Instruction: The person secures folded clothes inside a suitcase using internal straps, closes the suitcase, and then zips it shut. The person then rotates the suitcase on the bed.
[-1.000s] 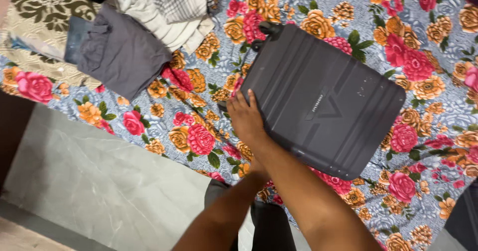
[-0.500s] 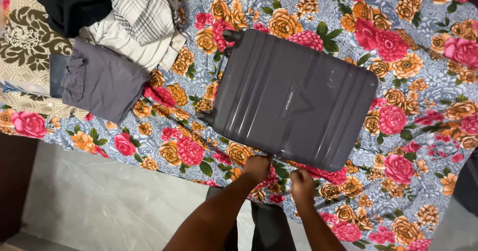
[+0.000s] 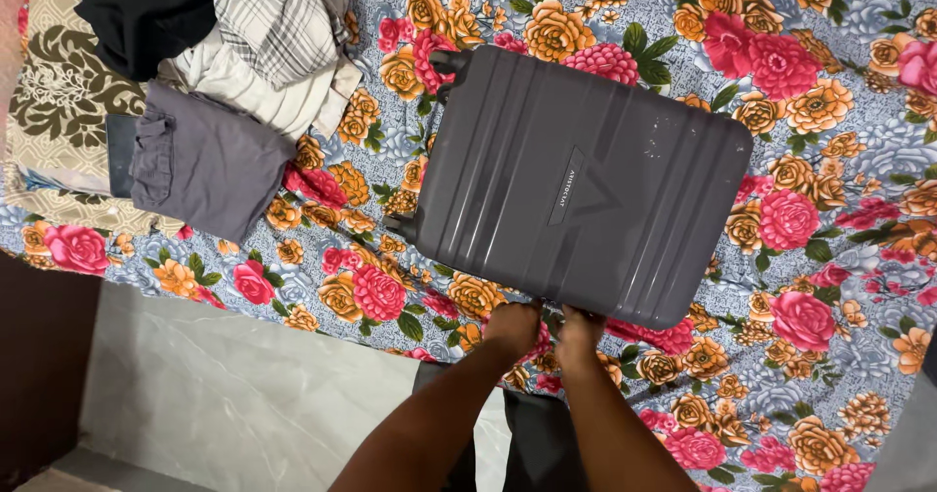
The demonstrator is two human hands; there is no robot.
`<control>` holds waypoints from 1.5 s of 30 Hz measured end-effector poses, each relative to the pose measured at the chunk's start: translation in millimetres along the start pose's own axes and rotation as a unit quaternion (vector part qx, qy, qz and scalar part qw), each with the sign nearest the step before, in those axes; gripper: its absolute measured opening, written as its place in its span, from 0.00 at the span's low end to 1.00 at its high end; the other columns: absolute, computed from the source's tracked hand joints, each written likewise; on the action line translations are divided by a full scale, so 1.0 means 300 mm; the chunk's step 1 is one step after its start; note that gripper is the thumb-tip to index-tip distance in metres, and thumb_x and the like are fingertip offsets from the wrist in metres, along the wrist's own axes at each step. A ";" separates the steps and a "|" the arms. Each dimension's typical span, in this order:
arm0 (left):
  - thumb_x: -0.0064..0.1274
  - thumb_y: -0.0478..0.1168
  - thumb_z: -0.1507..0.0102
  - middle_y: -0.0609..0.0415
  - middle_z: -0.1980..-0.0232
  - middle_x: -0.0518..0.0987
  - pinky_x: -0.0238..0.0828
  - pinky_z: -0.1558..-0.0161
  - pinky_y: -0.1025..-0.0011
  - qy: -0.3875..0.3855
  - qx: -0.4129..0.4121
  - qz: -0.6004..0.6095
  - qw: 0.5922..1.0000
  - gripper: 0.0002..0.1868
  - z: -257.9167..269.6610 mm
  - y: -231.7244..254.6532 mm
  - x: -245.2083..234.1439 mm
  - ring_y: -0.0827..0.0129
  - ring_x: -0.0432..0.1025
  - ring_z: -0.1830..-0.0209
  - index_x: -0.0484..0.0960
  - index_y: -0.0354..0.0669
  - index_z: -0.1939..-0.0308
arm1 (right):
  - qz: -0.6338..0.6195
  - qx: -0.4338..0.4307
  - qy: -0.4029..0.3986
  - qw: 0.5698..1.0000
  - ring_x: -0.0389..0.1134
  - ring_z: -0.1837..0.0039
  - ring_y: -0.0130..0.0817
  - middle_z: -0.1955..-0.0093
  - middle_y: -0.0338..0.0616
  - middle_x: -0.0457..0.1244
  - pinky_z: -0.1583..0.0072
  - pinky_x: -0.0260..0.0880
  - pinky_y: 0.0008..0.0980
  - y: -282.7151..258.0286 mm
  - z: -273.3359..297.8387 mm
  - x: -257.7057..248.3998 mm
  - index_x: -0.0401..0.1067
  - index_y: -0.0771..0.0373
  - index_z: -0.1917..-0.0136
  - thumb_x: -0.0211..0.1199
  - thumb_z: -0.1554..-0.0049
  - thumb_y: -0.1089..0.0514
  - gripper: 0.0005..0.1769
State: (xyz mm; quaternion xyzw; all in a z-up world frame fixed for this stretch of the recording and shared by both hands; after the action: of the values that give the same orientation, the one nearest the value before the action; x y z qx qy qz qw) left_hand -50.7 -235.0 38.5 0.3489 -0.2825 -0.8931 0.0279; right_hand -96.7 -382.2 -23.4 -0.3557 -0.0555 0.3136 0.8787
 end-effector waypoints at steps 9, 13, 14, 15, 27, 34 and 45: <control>0.53 0.41 0.38 0.46 0.58 0.86 0.76 0.52 0.56 0.011 0.019 -0.019 1.000 0.14 -0.003 -0.024 -0.034 0.54 0.81 0.56 0.80 0.44 0.49 | -0.038 0.132 -0.180 0.974 0.67 0.48 0.32 0.47 0.37 0.66 0.42 0.66 0.47 0.116 0.039 0.029 0.70 0.55 0.42 0.54 0.39 0.64 0.13; 0.53 0.42 0.39 0.45 0.58 0.85 0.77 0.54 0.55 0.027 0.046 -0.001 0.999 0.17 0.011 -0.034 -0.043 0.52 0.81 0.57 0.78 0.45 0.46 | 0.051 0.164 -0.157 0.973 0.64 0.53 0.26 0.51 0.32 0.65 0.50 0.66 0.33 0.064 0.077 0.028 0.71 0.54 0.41 0.56 0.35 0.55 0.09; 0.51 0.41 0.37 0.45 0.58 0.85 0.77 0.55 0.56 0.033 0.044 -0.002 0.998 0.16 0.010 -0.031 -0.041 0.52 0.81 0.58 0.78 0.46 0.46 | 0.091 0.129 -0.157 0.975 0.63 0.55 0.27 0.53 0.33 0.64 0.54 0.64 0.31 0.056 0.075 0.033 0.72 0.55 0.42 0.56 0.35 0.54 0.10; 0.49 0.40 0.35 0.45 0.58 0.85 0.77 0.55 0.56 0.039 0.043 -0.003 0.998 0.14 0.007 -0.029 -0.038 0.52 0.81 0.58 0.78 0.47 0.45 | 0.131 0.095 -0.157 0.974 0.62 0.57 0.28 0.55 0.35 0.64 0.58 0.62 0.30 0.055 0.065 0.040 0.72 0.56 0.42 0.57 0.35 0.53 0.11; 0.41 0.58 0.31 0.39 0.46 0.80 0.73 0.56 0.53 0.160 -0.250 0.461 0.836 0.29 0.095 -0.598 -0.014 0.47 0.77 0.50 0.79 0.40 0.40 | 0.164 0.110 -0.072 0.978 0.63 0.44 0.41 0.47 0.45 0.63 0.47 0.64 0.47 -0.132 -0.125 -0.358 0.68 0.58 0.38 0.49 0.37 0.31 0.31; 0.45 0.68 0.36 0.50 0.26 0.66 0.60 0.33 0.50 0.171 -0.193 0.729 0.634 0.40 0.091 -0.642 -0.487 0.58 0.59 0.28 0.64 0.53 0.26 | 0.067 0.048 -0.118 0.990 0.55 0.27 0.56 0.30 0.50 0.53 0.33 0.64 0.63 -0.536 -0.114 -0.349 0.55 0.55 0.28 0.49 0.43 0.17 0.48; 0.57 0.60 0.41 0.44 0.28 0.73 0.45 0.24 0.50 0.239 -0.194 0.671 0.675 0.39 0.110 -0.625 -0.422 0.52 0.60 0.24 0.71 0.44 0.31 | 0.158 0.052 -0.116 0.979 0.59 0.26 0.48 0.19 0.53 0.52 0.35 0.62 0.48 -0.648 0.016 -0.256 0.51 0.56 0.16 0.61 0.47 0.25 0.57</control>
State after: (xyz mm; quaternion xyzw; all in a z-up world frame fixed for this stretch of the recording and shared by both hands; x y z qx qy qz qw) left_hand 51.3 -30.4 36.8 0.2546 -0.2450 -0.5553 0.7529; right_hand -60.0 -531.6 118.1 -0.2750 -0.0844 0.4898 0.8230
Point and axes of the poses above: each hand's wrist, its own z-axis away from the middle knuckle, its own x-axis out of the palm, y = z × x, the point moved 3 cm from there along -z, towards the middle knuckle
